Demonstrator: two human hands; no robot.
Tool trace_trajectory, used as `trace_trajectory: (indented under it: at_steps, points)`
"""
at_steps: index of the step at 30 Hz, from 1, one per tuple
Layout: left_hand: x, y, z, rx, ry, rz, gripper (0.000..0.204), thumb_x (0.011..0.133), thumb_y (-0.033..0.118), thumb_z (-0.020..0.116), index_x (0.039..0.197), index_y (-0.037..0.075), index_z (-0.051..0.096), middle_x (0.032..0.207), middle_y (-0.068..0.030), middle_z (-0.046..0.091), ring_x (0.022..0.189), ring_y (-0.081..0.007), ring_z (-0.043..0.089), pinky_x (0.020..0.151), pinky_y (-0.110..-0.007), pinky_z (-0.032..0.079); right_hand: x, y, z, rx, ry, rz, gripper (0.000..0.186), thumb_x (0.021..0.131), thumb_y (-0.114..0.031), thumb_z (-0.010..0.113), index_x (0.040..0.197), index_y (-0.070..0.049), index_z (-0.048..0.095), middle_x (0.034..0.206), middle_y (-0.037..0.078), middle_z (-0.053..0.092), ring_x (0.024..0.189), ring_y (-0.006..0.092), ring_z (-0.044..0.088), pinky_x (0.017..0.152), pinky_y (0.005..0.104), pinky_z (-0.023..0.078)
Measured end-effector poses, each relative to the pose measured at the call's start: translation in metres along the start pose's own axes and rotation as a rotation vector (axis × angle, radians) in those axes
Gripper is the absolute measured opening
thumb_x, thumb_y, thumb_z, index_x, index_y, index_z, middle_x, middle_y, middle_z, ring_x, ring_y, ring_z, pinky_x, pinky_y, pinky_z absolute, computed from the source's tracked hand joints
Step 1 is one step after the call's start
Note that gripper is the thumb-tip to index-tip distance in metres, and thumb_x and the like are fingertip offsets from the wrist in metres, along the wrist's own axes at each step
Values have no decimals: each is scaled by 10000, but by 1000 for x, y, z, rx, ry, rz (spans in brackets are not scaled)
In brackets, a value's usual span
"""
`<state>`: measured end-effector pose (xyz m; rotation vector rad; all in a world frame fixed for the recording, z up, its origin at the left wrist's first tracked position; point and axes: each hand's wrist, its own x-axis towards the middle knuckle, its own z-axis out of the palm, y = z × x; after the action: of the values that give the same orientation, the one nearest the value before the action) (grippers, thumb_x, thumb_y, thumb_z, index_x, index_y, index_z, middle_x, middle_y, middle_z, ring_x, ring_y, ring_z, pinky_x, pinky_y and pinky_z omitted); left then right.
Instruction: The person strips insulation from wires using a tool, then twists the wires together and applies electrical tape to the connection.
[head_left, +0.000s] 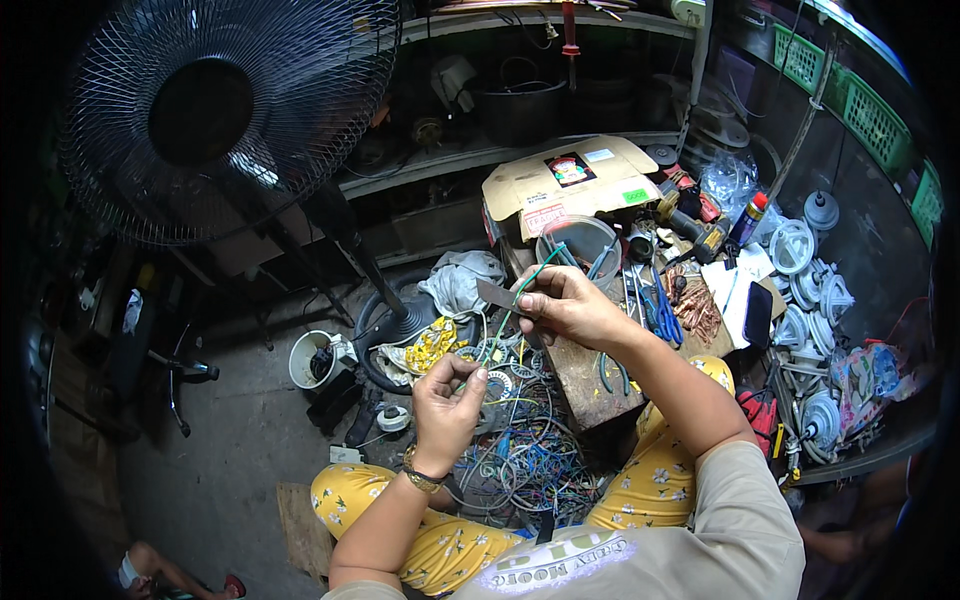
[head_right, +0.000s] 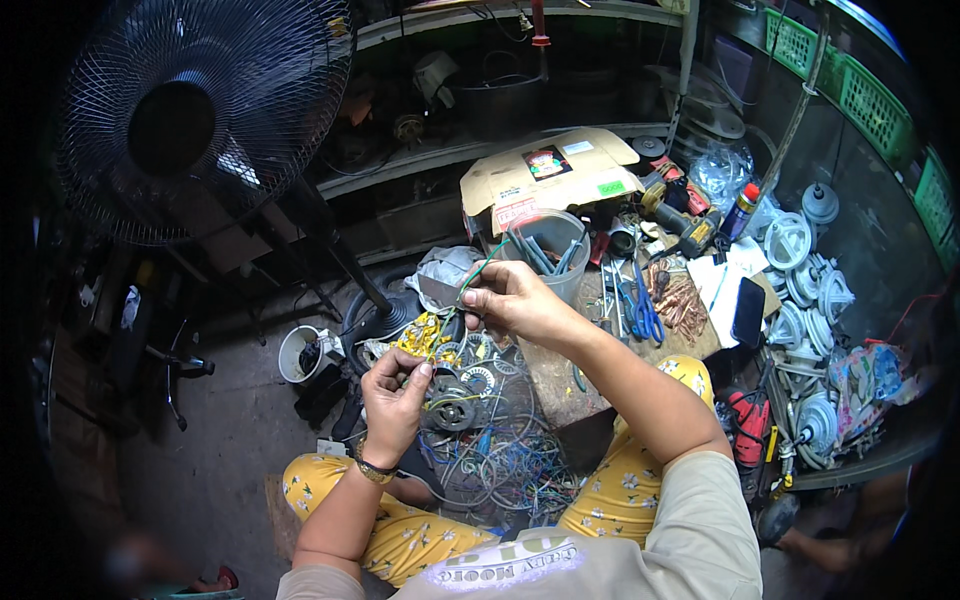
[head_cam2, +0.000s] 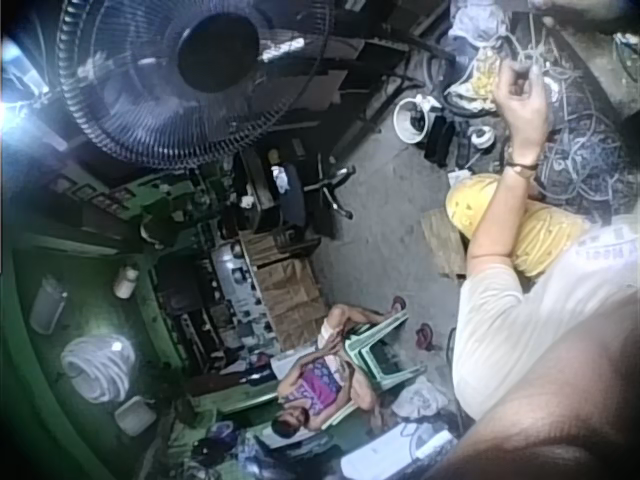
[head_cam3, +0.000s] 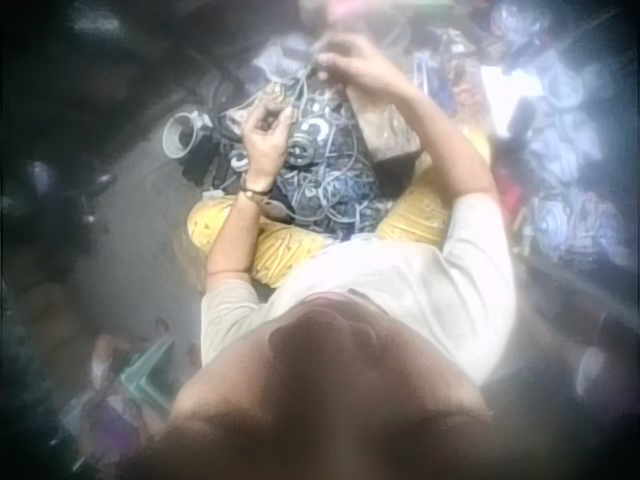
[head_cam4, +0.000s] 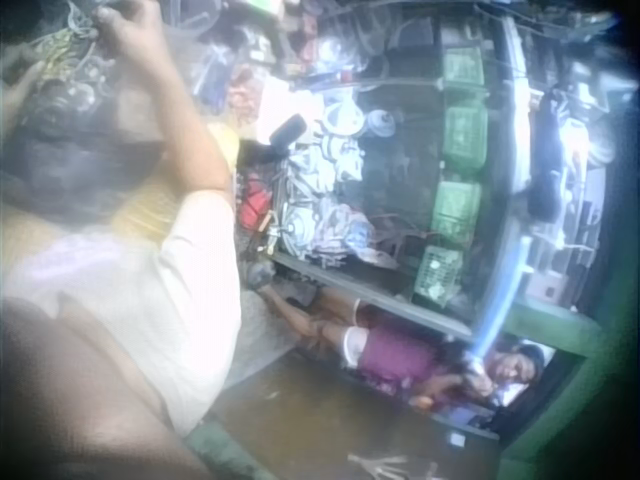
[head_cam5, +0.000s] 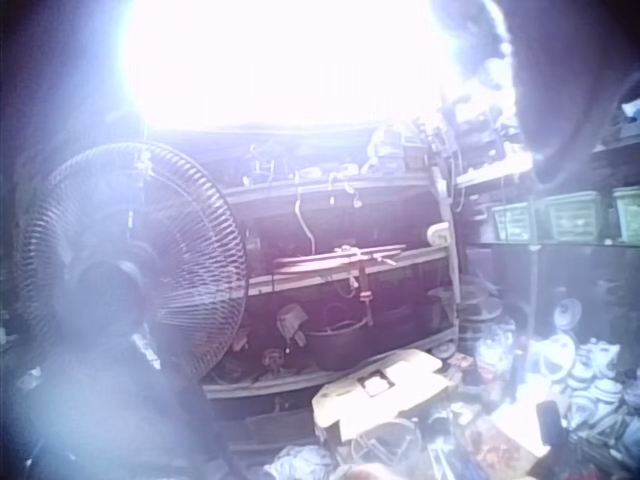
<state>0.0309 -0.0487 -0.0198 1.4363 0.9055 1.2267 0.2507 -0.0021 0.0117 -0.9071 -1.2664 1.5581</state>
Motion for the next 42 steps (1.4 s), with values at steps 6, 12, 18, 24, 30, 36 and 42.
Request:
trace_trajectory:
  at_steps: [6, 12, 18, 24, 30, 36, 42]
  points:
    - [-5, -1, 1, 34, -7, 23, 79, 875, 36, 617, 836, 7, 554, 751, 27, 554, 662, -3, 457, 542, -164, 362, 3, -2, -7, -31, 79, 5, 202, 898, -170, 625, 1008, -25, 539, 732, 56, 626, 552, 80, 550, 459, 205, 424]
    - [-7, 2, -4, -15, 2, -37, 86, 875, 36, 614, 831, 6, 547, 756, 22, 564, 663, -12, 467, 564, -173, 379, 2, -9, -8, 47, 61, 17, 188, 901, -169, 618, 997, -28, 541, 722, 50, 623, 546, 87, 557, 458, 196, 421]
    - [-20, -5, -17, -50, 9, -89, 105, 892, 52, 596, 812, 39, 529, 713, 43, 545, 614, 2, 458, 539, -169, 356, -4, -34, -53, 67, 265, -244, 181, 919, -118, 577, 1062, -11, 547, 804, 48, 591, 660, 81, 574, 481, 178, 456]
    - [-16, -9, -17, -113, 77, -146, 121, 898, 65, 595, 813, 49, 510, 691, 55, 524, 600, 3, 452, 524, -180, 344, -8, -26, -14, 99, -22, -110, 386, 908, -131, 595, 1245, -21, 441, 812, 37, 575, 697, 102, 598, 484, 216, 466]
    - [-15, -5, -14, -53, 57, -104, 122, 894, 59, 593, 809, 34, 510, 700, 45, 526, 601, -8, 455, 529, -186, 352, -1, -4, 10, -154, -8, -34, 212, 937, -150, 561, 1105, -33, 505, 675, 9, 587, 536, 34, 508, 429, 187, 369]
    - [-5, -19, -26, 373, -133, 86, 75, 895, 73, 552, 923, 4, 554, 800, -30, 613, 653, -124, 575, 571, -271, 441, 2, 5, 13, -181, -30, -93, 82, 945, -112, 531, 973, -36, 521, 675, 9, 588, 492, 29, 462, 414, 191, 347]
    - [8, -19, 3, -285, -50, -199, 122, 927, 106, 548, 999, 12, 519, 795, -2, 557, 670, -76, 501, 609, -222, 418, 6, 26, 22, -145, -39, -109, 84, 933, -90, 551, 988, -35, 520, 657, 2, 578, 536, 23, 487, 425, 195, 352]
